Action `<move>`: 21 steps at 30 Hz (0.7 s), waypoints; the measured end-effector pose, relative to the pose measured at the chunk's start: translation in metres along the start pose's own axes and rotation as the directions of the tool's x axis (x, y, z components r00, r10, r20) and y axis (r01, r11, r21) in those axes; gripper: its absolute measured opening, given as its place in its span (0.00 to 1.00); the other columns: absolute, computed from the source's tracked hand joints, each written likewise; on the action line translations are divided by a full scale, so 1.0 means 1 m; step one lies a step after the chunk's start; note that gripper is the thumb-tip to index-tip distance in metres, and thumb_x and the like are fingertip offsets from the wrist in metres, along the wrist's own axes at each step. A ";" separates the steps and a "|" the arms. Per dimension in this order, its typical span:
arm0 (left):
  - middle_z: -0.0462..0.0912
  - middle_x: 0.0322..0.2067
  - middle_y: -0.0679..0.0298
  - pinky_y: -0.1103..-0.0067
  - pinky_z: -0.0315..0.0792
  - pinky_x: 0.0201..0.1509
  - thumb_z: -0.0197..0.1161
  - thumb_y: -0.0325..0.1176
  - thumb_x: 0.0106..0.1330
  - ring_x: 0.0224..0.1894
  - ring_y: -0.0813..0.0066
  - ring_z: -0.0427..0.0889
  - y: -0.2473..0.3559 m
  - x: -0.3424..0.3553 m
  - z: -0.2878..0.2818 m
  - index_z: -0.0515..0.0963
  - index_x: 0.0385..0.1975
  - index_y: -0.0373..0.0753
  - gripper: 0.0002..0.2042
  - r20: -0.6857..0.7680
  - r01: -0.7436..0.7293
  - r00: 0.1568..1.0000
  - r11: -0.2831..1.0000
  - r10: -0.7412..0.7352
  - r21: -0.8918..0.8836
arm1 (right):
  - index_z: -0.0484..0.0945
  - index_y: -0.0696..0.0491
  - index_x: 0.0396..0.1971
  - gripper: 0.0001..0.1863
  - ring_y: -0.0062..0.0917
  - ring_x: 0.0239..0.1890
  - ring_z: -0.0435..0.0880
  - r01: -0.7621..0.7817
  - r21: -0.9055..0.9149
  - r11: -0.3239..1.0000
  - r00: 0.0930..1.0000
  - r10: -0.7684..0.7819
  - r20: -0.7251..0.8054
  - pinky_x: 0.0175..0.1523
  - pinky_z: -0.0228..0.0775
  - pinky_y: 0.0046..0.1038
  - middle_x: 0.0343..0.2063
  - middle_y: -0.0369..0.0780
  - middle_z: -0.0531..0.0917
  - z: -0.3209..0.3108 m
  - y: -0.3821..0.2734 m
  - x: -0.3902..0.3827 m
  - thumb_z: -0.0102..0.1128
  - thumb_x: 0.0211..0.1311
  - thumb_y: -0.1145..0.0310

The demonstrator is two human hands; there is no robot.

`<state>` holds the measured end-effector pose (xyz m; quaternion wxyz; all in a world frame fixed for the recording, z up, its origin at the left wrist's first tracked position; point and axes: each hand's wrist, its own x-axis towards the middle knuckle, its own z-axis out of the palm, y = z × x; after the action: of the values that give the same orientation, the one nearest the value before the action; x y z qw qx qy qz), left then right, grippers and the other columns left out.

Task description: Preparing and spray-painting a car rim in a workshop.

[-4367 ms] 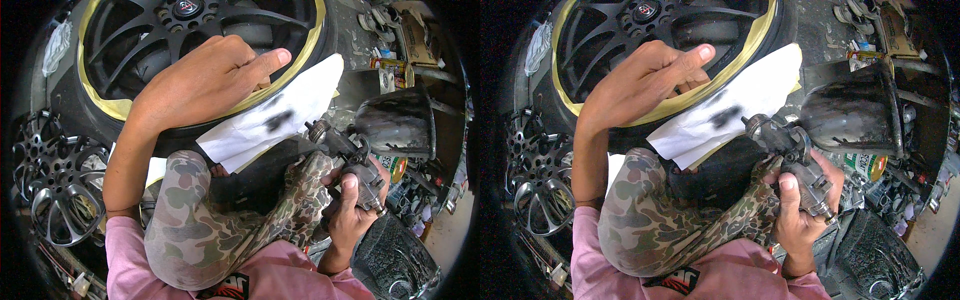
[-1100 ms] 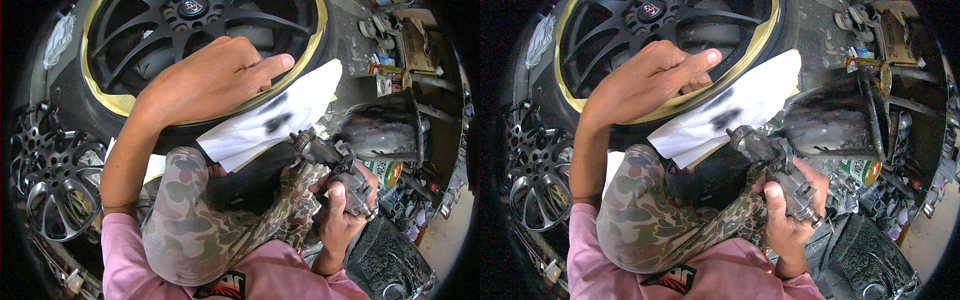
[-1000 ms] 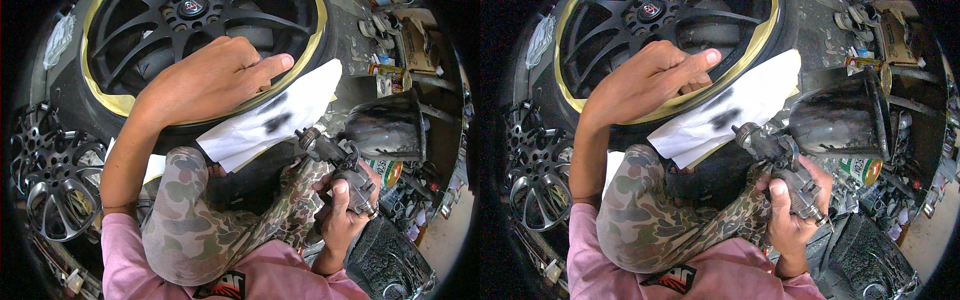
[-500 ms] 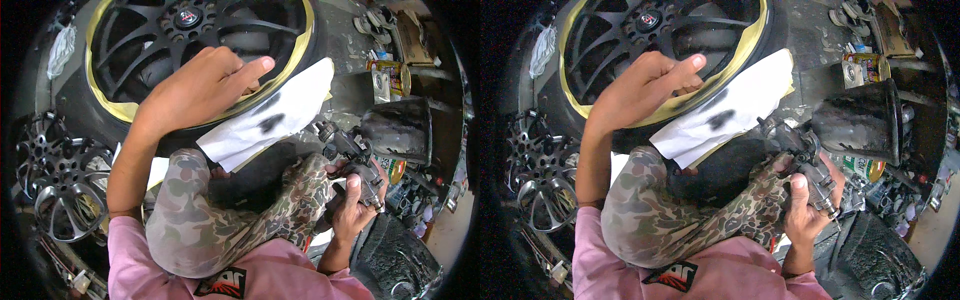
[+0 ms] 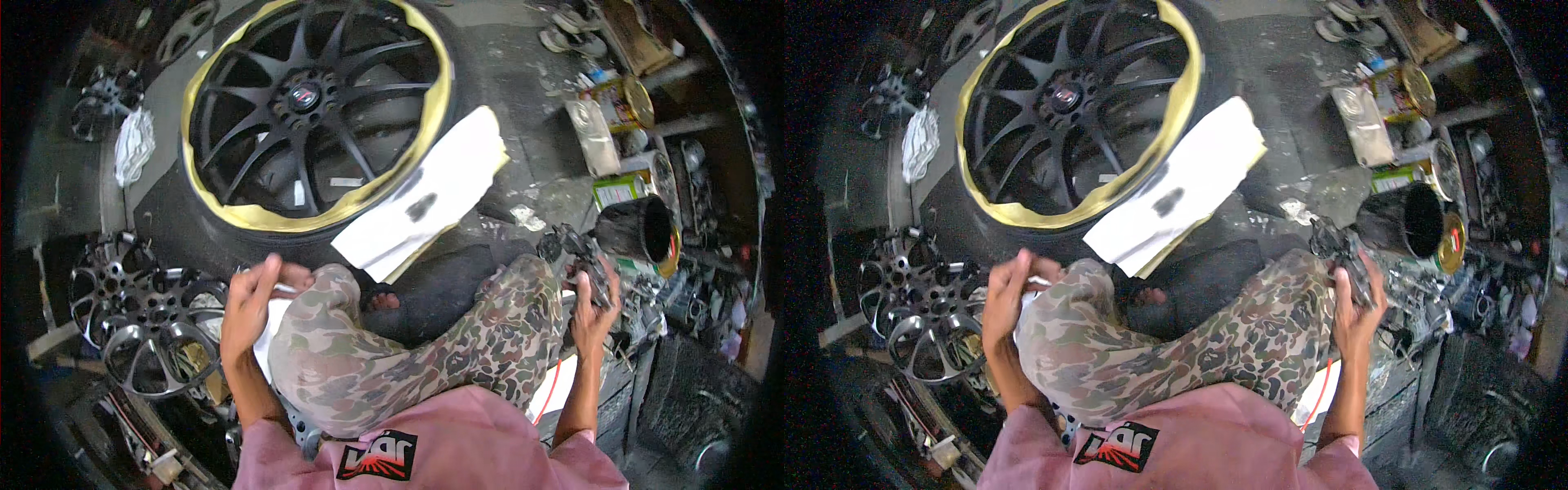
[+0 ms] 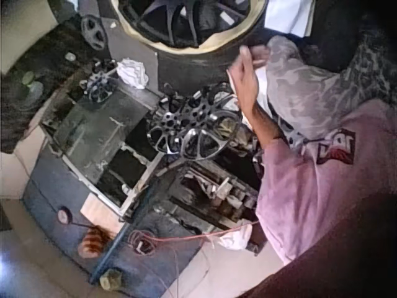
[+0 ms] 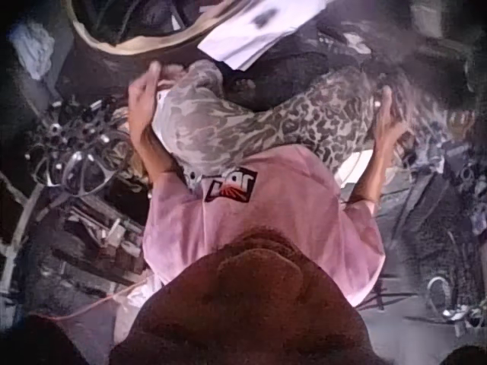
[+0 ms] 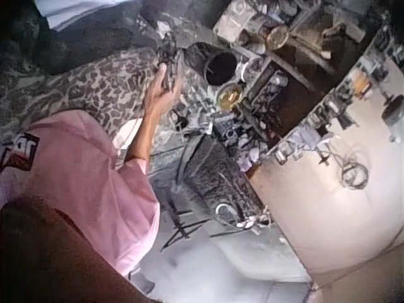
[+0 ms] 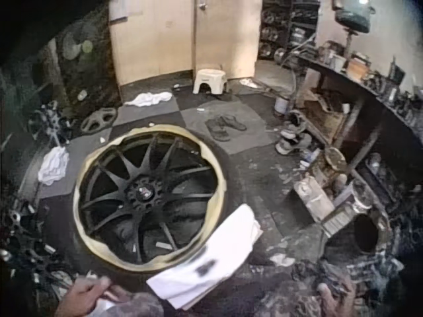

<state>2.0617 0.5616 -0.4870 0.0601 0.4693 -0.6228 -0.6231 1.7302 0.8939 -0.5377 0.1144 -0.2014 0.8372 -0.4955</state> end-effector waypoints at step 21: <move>0.86 0.45 0.49 0.66 0.69 0.62 0.63 0.40 0.60 0.53 0.56 0.82 0.053 -0.067 0.062 0.84 0.40 0.28 0.19 0.000 -0.363 0.924 0.877 0.383 0.314 | 0.78 0.58 0.56 0.22 0.23 0.45 0.80 -0.211 0.252 0.945 0.971 0.231 -0.054 0.48 0.75 0.26 0.46 0.41 0.82 -0.009 0.215 0.084 0.65 0.69 0.60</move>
<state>2.0307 0.6387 -0.4226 0.1245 0.3632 -0.7888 -0.4801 1.6037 0.9550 -0.7210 0.1584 -0.0699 0.7911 -0.5867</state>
